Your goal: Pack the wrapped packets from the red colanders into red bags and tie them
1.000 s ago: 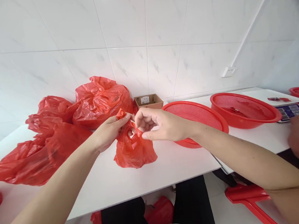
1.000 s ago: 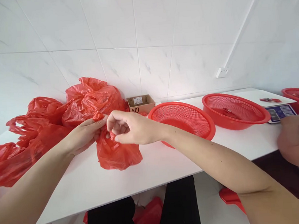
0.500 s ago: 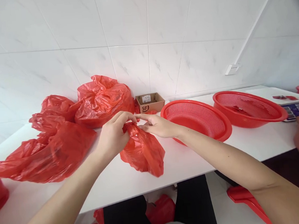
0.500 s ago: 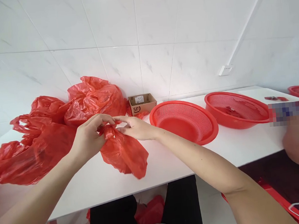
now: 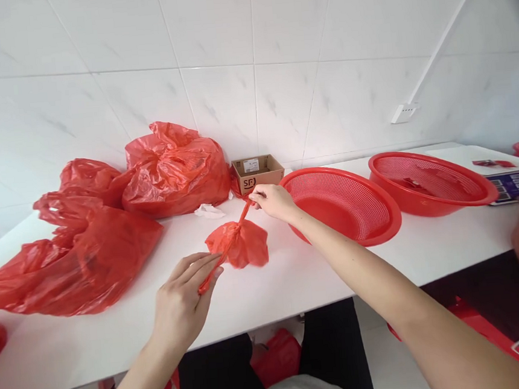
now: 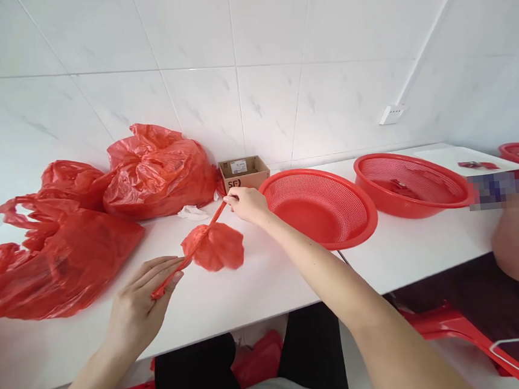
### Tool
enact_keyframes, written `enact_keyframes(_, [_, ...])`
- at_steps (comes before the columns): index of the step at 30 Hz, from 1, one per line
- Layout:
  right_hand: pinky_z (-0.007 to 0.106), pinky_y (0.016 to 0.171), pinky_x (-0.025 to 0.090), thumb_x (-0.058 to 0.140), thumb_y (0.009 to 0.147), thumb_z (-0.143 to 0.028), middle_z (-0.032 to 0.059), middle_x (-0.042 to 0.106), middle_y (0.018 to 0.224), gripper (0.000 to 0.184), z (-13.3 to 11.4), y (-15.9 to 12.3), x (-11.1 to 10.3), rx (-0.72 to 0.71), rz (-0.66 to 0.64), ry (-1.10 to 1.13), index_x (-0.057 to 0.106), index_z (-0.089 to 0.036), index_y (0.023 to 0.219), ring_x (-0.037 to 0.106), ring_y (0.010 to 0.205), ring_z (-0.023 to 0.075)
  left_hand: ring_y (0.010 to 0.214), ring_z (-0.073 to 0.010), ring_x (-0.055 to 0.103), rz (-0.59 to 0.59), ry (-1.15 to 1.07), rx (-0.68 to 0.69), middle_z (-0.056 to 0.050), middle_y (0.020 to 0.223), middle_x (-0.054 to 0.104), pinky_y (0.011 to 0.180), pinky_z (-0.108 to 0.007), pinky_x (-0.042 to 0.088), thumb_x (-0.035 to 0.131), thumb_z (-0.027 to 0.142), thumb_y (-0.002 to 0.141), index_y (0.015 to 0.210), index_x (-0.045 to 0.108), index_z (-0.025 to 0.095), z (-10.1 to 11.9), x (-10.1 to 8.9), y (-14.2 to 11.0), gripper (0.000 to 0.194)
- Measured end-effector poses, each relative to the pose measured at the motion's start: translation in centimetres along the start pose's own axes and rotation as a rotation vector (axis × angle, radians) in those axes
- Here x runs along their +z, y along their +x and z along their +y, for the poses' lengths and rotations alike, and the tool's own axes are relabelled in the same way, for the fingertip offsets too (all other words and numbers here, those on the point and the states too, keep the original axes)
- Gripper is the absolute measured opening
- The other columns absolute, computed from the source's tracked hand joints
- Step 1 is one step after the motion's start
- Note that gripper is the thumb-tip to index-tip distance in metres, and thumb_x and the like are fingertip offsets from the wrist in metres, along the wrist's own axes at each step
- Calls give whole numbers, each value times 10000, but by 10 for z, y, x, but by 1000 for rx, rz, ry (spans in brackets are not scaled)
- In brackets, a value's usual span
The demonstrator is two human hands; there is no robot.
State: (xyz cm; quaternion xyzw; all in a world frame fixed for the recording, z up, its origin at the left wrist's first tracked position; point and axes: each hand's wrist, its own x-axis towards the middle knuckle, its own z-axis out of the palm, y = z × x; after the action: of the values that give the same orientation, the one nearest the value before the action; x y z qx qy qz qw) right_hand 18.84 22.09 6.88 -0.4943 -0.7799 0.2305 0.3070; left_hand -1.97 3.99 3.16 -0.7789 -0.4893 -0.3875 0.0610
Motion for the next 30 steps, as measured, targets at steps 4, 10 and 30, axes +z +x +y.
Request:
enact_keyframes(4, [253,612,335,510,934,-349,-1,708,782,240,7,13,19,28,43,-16,599,-221,751,600,752,158,1037,-202,616,7,-87,-85,-46,1041,741,861,-322,520,534,210,952,1108,700,190,-2,8,-10,229])
enact_keyframes(10, [245,646,363,355,998,-418,-4,681,816,279,6,-15,43,74,111,24,555,-249,902,609,755,158,1192,-216,560,150,-393,-459,-69,1266,618,995,-374,473,483,362,977,1112,700,238,2,36,-9,284])
enact_keyframes(30, [277,635,390,291,983,-383,35,604,724,275,56,-63,56,142,263,92,519,-236,938,585,676,206,667,-181,643,141,-286,-556,-62,846,733,626,-292,518,480,421,952,1063,729,203,-13,57,-49,348])
